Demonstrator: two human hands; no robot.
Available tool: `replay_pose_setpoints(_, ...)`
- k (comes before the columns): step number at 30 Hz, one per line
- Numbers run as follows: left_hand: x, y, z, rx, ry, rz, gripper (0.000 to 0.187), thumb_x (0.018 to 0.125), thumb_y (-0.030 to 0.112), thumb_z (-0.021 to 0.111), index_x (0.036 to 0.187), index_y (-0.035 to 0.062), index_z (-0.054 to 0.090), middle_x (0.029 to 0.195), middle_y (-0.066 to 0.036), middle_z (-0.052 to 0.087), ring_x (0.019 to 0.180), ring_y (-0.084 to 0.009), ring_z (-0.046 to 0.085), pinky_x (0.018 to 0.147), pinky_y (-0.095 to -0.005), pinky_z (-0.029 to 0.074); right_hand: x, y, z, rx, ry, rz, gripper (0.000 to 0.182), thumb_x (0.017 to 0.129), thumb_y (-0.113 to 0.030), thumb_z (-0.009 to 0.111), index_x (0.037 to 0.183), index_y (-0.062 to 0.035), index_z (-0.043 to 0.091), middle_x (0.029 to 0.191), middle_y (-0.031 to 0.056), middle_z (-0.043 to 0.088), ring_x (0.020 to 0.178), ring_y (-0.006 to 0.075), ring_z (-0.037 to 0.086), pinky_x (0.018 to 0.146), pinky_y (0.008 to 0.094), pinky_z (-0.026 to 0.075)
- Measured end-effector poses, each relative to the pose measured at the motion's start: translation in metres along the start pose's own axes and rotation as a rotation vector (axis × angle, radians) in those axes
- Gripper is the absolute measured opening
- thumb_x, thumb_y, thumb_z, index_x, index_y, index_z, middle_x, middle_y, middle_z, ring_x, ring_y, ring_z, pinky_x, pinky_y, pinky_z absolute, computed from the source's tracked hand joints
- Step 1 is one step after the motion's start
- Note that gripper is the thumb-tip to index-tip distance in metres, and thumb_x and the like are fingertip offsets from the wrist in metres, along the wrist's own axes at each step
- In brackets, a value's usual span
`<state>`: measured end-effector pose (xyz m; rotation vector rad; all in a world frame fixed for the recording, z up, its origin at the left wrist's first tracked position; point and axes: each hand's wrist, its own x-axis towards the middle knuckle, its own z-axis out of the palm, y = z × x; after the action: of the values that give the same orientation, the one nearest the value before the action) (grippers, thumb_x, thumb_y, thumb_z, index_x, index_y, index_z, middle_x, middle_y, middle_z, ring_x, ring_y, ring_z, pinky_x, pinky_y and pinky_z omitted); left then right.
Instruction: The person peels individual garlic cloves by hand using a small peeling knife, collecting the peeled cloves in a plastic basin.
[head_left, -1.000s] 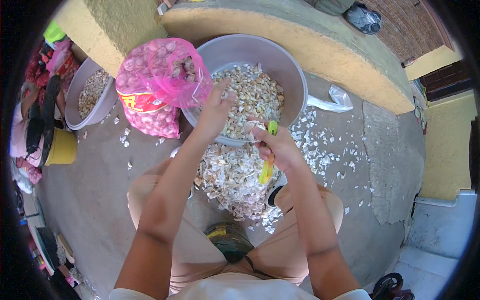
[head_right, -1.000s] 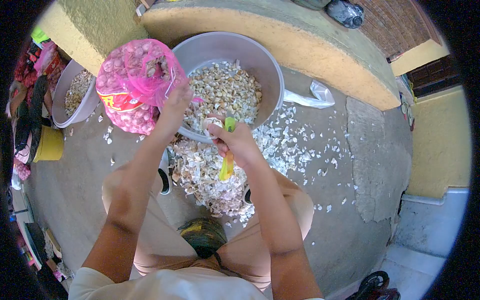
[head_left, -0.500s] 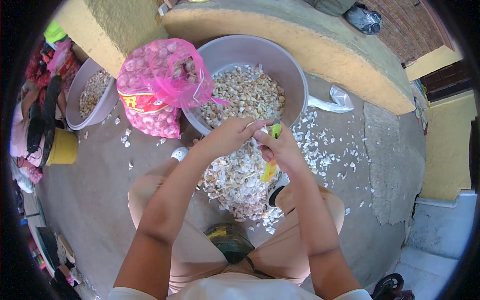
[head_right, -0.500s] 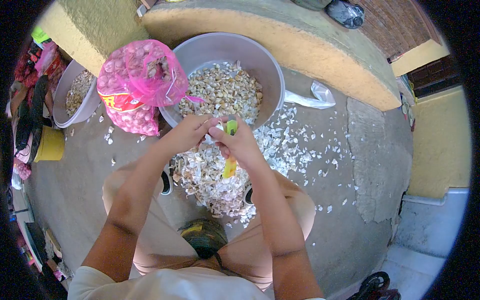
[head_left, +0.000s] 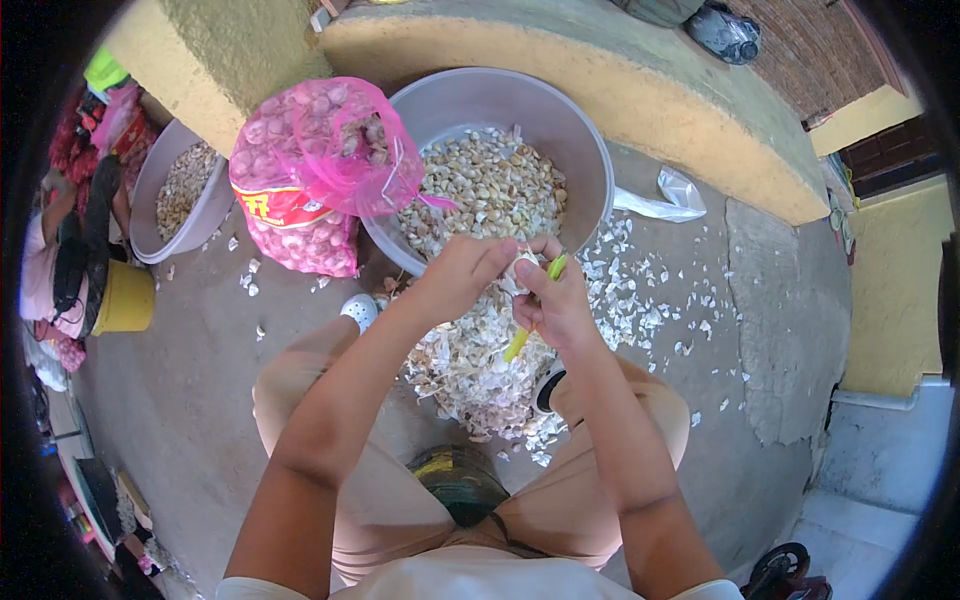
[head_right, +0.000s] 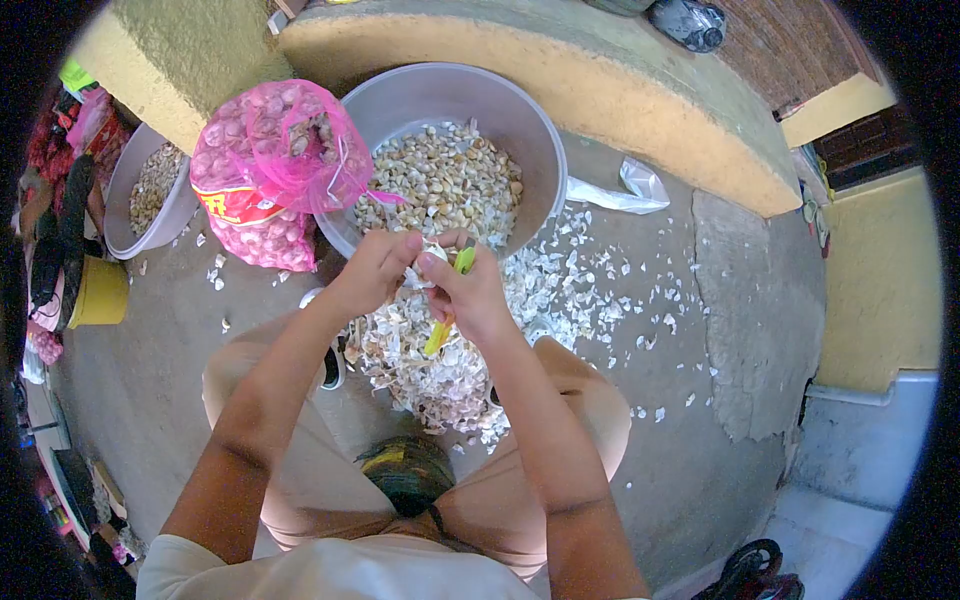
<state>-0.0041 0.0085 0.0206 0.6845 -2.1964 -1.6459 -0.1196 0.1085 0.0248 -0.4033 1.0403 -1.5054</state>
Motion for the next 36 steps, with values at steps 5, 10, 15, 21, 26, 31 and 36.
replay_pose_setpoints(5,-0.003,0.000,-0.002,-0.038,-0.028,0.002,0.050,0.088,0.038,0.035,0.067,-0.0032,0.052,0.050,-0.009,0.043,0.047,-0.0166,0.042,0.048,-0.0320,0.037,-0.001,-0.001,-0.001,0.060,-0.057,0.030,0.021,0.078,-0.012,0.059,0.092,-0.0039,0.045,0.060,0.0041,0.048,0.037,0.0069,0.036,0.033,0.0211,0.032)
replay_pose_setpoints(10,-0.004,-0.003,-0.002,-0.390,-0.038,-0.175,0.049,0.088,0.043,0.033,0.066,0.0028,0.051,0.049,0.000,0.040,0.042,-0.0092,0.042,0.037,-0.0244,0.037,0.001,-0.004,-0.002,0.062,-0.081,0.047,0.021,0.080,-0.015,0.056,0.094,-0.0036,0.045,0.066,0.0049,0.048,0.037,0.0070,0.033,0.035,0.0208,0.031)
replay_pose_setpoints(15,0.002,0.003,-0.009,-0.561,-0.015,-0.257,0.037,0.087,0.038,0.040,0.083,0.0023,0.049,0.061,-0.002,0.047,0.045,-0.0093,0.047,0.038,-0.0235,0.042,0.003,-0.013,0.001,0.083,-0.043,0.073,0.020,0.080,-0.014,0.055,0.094,-0.0037,0.045,0.068,0.0048,0.049,0.039,0.0073,0.036,0.036,0.0201,0.031)
replay_pose_setpoints(21,0.003,0.008,-0.014,-0.260,0.065,-0.140,0.025,0.079,0.016,0.057,0.096,0.0010,0.046,0.078,-0.006,0.053,0.062,-0.0119,0.057,0.046,-0.0237,0.048,0.006,-0.011,-0.001,-0.033,0.054,0.098,0.023,0.079,-0.012,0.055,0.098,-0.0035,0.047,0.068,0.0032,0.050,0.041,0.0073,0.040,0.036,0.0196,0.032)
replay_pose_setpoints(26,0.004,0.004,-0.017,-0.264,0.056,-0.183,0.025,0.079,0.011,0.058,0.096,-0.0019,0.047,0.081,-0.007,0.055,0.067,-0.0146,0.059,0.053,-0.0248,0.051,0.008,-0.011,0.003,-0.194,0.132,0.052,0.021,0.078,-0.012,0.055,0.097,-0.0033,0.049,0.067,0.0031,0.051,0.043,0.0071,0.042,0.036,0.0198,0.032)
replay_pose_setpoints(31,0.001,0.009,-0.018,-0.435,-0.016,-0.260,0.026,0.079,0.011,0.058,0.097,-0.0051,0.048,0.082,-0.009,0.056,0.070,-0.0159,0.060,0.056,-0.0257,0.052,0.010,-0.015,-0.004,-0.229,0.122,0.116,0.016,0.077,-0.014,0.057,0.089,-0.0041,0.054,0.067,0.0040,0.053,0.044,0.0080,0.043,0.035,0.0211,0.033)
replay_pose_setpoints(36,0.000,0.006,-0.018,-0.321,-0.032,-0.192,0.024,0.075,0.005,0.060,0.094,-0.0057,0.050,0.077,-0.009,0.057,0.068,-0.0148,0.060,0.056,-0.0243,0.050,0.011,-0.010,-0.009,-0.419,0.077,0.090,0.024,0.073,-0.024,0.064,0.085,-0.0053,0.055,0.063,0.0021,0.053,0.047,0.0075,0.046,0.036,0.0208,0.034)
